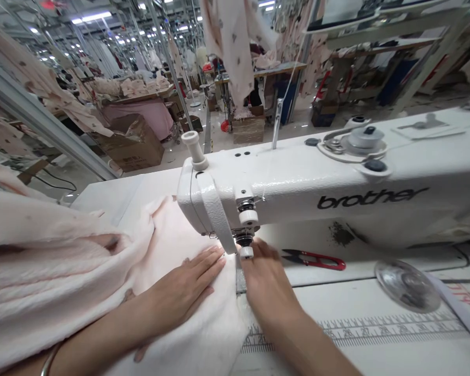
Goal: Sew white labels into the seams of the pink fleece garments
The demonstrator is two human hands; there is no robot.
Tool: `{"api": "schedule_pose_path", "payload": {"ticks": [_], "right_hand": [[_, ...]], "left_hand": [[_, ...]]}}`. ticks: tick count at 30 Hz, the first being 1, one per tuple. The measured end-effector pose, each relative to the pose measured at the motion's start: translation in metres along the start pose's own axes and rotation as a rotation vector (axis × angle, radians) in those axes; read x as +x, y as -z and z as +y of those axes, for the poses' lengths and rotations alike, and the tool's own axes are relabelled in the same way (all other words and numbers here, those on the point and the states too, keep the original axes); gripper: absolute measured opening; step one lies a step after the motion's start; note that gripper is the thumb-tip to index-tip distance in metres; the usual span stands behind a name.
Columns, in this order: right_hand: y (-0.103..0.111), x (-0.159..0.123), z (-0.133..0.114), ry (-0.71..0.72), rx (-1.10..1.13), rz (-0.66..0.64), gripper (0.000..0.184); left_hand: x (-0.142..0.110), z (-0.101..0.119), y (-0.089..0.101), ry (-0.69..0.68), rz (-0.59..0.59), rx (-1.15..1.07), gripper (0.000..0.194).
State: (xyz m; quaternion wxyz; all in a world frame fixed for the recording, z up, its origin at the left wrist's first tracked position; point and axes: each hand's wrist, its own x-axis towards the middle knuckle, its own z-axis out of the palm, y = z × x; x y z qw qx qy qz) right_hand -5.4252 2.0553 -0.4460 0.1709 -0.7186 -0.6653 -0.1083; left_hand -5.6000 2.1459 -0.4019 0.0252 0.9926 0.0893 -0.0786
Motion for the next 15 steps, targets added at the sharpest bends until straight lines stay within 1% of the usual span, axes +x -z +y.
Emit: {"api": "schedule_pose_path", "payload": {"ticks": [2,4,10,15], "right_hand": [[0.001,-0.018,-0.011,0.018,-0.007,0.068,0.057],[-0.001,-0.025,-0.017,0.027,-0.030,0.115,0.057],[-0.007,-0.018,-0.022,0.004,-0.060,0.100,0.050],[-0.008,-0.017,-0.023,-0.007,-0.062,0.088,0.050]], "left_hand": [[0.001,0.001,0.002,-0.016,0.024,0.008,0.044],[0.001,0.000,0.002,-0.025,0.049,0.017,0.044],[-0.001,-0.007,-0.007,0.018,0.106,-0.025,0.044],[-0.001,-0.010,-0.010,0.015,0.124,0.010,0.045]]}}
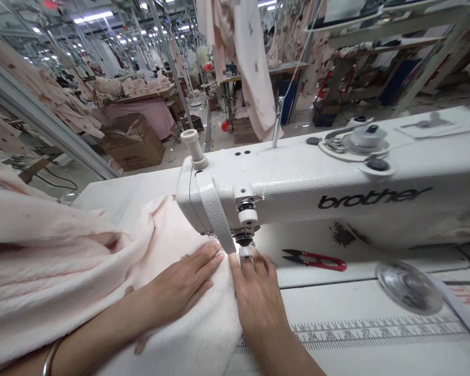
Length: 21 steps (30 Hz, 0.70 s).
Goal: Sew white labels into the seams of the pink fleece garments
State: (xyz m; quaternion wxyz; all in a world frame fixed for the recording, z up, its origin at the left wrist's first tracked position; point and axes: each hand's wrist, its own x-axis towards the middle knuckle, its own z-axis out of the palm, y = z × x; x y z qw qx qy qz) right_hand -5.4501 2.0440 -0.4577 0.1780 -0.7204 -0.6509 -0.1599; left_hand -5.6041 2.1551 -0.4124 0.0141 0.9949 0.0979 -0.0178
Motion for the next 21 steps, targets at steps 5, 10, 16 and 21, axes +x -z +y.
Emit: {"api": "schedule_pose_path", "payload": {"ticks": [5,10,16,21], "right_hand": [[0.002,0.001,0.001,0.014,-0.016,-0.015,0.049],[0.004,-0.001,0.003,0.036,-0.001,0.019,0.051],[0.000,-0.003,0.003,0.013,-0.023,-0.005,0.053],[0.002,0.000,0.002,0.003,-0.046,-0.010,0.052]], "left_hand": [[0.002,0.000,0.002,0.001,0.005,0.003,0.043],[0.001,0.000,0.001,-0.001,0.028,-0.012,0.043],[0.003,-0.003,0.001,0.007,0.025,-0.014,0.041],[0.011,-0.012,0.002,0.031,-0.005,-0.037,0.038]]}}
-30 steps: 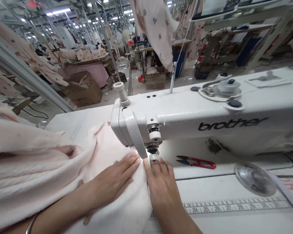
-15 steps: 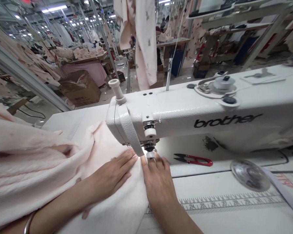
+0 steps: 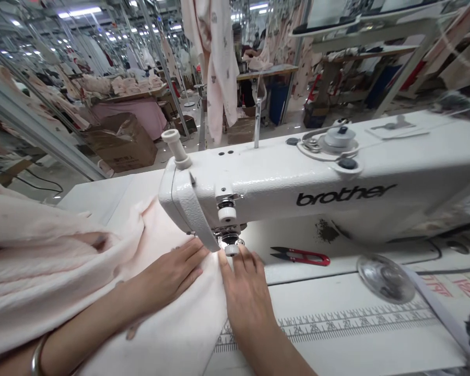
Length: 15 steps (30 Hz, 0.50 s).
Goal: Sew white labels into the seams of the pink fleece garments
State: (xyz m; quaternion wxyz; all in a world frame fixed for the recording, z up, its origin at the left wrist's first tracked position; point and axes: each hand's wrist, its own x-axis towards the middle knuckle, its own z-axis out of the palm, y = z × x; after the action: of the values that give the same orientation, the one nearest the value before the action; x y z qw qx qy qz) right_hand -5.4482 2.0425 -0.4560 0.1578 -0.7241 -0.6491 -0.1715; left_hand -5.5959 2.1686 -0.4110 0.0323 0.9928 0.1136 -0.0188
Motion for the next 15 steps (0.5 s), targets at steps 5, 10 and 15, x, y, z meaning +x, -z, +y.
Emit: {"api": "schedule_pose_path", "payload": {"ticks": [5,10,15], "right_hand": [[0.003,-0.002,0.000,-0.021,0.043,0.005,0.057],[0.009,-0.005,-0.004,0.010,0.098,0.011,0.054],[0.011,-0.011,-0.014,0.077,0.151,0.080,0.049]], "left_hand": [[0.004,-0.005,-0.003,0.029,-0.028,-0.068,0.039],[0.003,-0.004,-0.001,0.031,-0.017,-0.073,0.043],[0.000,-0.002,-0.004,-0.005,0.051,-0.037,0.043]]}}
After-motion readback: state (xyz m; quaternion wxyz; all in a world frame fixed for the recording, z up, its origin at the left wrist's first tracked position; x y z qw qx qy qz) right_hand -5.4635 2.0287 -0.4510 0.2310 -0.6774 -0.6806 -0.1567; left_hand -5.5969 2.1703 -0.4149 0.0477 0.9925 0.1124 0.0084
